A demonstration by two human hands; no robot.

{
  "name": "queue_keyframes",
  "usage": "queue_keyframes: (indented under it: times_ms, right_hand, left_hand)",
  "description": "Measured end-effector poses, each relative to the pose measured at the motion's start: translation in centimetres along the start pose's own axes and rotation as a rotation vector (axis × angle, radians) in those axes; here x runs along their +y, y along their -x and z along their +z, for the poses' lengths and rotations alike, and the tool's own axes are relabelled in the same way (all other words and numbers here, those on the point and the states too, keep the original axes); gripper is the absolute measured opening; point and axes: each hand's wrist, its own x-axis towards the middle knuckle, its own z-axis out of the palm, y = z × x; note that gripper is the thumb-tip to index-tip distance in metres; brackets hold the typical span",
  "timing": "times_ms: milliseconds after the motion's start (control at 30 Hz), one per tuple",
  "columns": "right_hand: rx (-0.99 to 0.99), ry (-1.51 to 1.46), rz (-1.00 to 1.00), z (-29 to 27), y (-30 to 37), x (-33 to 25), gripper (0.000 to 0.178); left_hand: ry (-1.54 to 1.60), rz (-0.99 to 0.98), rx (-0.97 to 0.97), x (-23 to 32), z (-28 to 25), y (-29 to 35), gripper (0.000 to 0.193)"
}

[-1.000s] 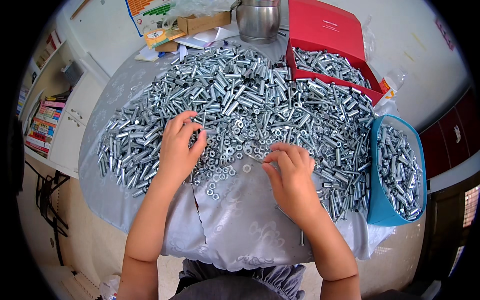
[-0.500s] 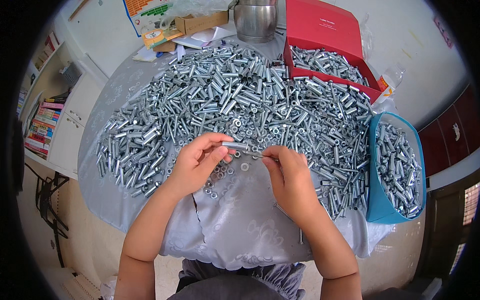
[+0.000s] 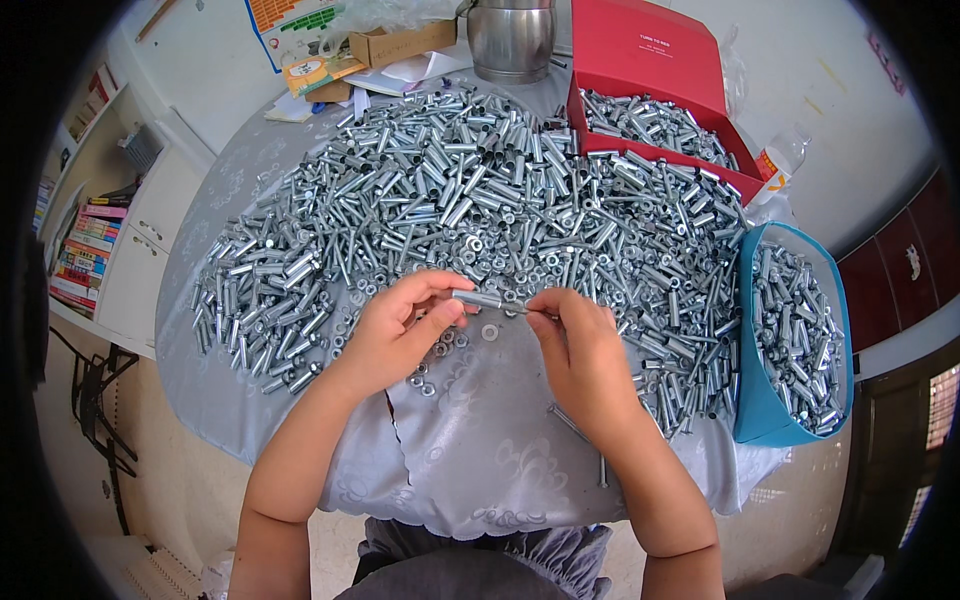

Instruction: The person repeatedly picks up bolts and washers from a large pile on a table, threads the washers onto the bolts by hand, and places the assembled fasteners into a blue container. The process is continuous and repetitive throughout the clip.

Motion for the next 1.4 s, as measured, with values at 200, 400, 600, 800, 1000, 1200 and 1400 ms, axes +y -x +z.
queue_keyframes:
  times_ms: [200, 400, 600, 800, 1000, 1200, 1400]
  right_hand:
    - [-0.031, -0.08, -0.013, 0.5, 0.1, 0.1, 0.009]
    - [-0.105, -0.373, 0.044, 1.6, 0.5, 0.5, 0.024]
    - [-0.269, -0.823, 0.267, 2.3, 0.8, -0.1, 0.041]
    - [-0.313, -1.342, 0.436, 1.1, 0.2, -0.7, 0.045]
    - [-0.323, -1.369, 0.478, 1.4, 0.2, 0.0, 0.042]
    - [-0.388, -1.22, 0.557, 0.8, -0.3, -0.4, 0.034]
    - [-0.294, -0.841, 0.496, -0.2, -0.6, 0.2, 0.016]
  left_hand:
    - [-0.078, 0.043, 0.033, 0.3, 0.5, 0.2, 0.021]
    - [-0.068, 0.174, 0.125, 0.1, 1.1, 0.5, 0.021]
    - [-0.145, 0.32, 0.113, 0.7, 1.8, 0.5, 0.021]
    - [-0.488, 0.511, 0.088, 0.0, 2.0, 0.3, 0.022]
    - [-0.672, 0.654, 0.105, -0.1, 2.1, 0.4, 0.024]
    - [-0.747, 0.646, 0.095, 0.4, 1.0, 0.5, 0.022]
    - [-0.714, 0.661, 0.145, 0.2, 0.4, 0.1, 0.02]
